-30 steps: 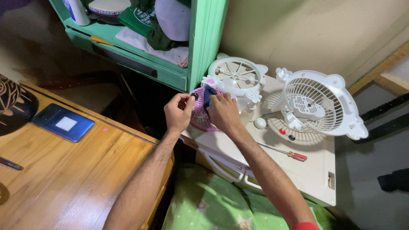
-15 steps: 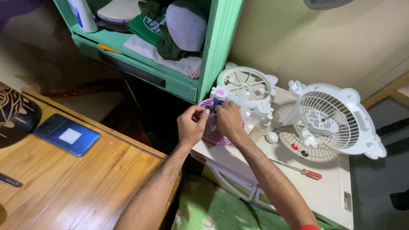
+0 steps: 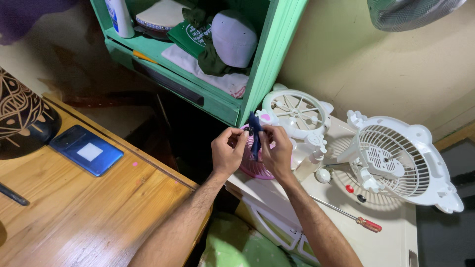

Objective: The person cleans disassembled parts of a white cat-ear-shaped fan using a blue cloth and a spray bottle. They wipe the fan blades, the front grille, and the rear housing, then spray the rear housing with liquid and continue wiping.

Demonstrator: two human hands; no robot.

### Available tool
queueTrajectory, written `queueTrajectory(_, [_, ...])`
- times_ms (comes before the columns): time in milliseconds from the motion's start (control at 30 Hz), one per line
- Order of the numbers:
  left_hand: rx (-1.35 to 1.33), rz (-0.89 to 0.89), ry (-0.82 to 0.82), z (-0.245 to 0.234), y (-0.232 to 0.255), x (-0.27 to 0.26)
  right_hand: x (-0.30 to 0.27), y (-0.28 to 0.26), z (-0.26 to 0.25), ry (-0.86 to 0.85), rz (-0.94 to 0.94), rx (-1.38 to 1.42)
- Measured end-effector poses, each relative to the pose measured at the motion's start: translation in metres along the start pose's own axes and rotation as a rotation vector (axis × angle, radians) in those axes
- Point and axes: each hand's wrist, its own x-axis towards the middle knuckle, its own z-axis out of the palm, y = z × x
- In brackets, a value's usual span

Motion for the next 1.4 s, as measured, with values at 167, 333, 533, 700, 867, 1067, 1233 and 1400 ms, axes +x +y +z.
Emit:
queueTrajectory(167, [0.019, -0.011, -0.052, 0.0, 0.004, -0.001, -0.005, 0.015, -0.004, -0.133, -0.02, 0.437])
queueTrajectory(333, [0.02, 0.097, -0.088, 0.001, 0.007, -0.005, -0.012, 0.025, 0.004, -0.226, 0.144, 0.585])
queueTrajectory(533, [0.051, 0.27, -0.202, 0.006, -0.001, -0.012, -0.016, 0.03, 0.0, -0.221, 0.18, 0.516])
queueTrajectory(700, [0.308, 0.307, -0.328, 0.012, -0.004, -0.019, -0.019, 0.03, 0.001, -0.107, 0.173, 0.314])
queueTrajectory(867, [0.27, 0.265, -0.308, 0.015, -0.003, -0.022, -0.017, 0.034, 0.004, -0.123, 0.202, 0.383])
queueTrajectory(1067, [-0.012, 0.037, -0.25, 0.015, -0.01, -0.016, -0.01, 0.033, 0.001, -0.253, 0.157, 0.584])
queueTrajectory(1233, [-0.129, -0.014, -0.12, 0.014, -0.016, -0.012, -0.006, 0.024, -0.009, -0.365, 0.235, 0.588])
queueTrajectory(1400, [-0.17, -0.069, 0.026, 0.006, -0.015, 0.003, 0.002, 0.032, -0.013, -0.229, 0.273, 0.538])
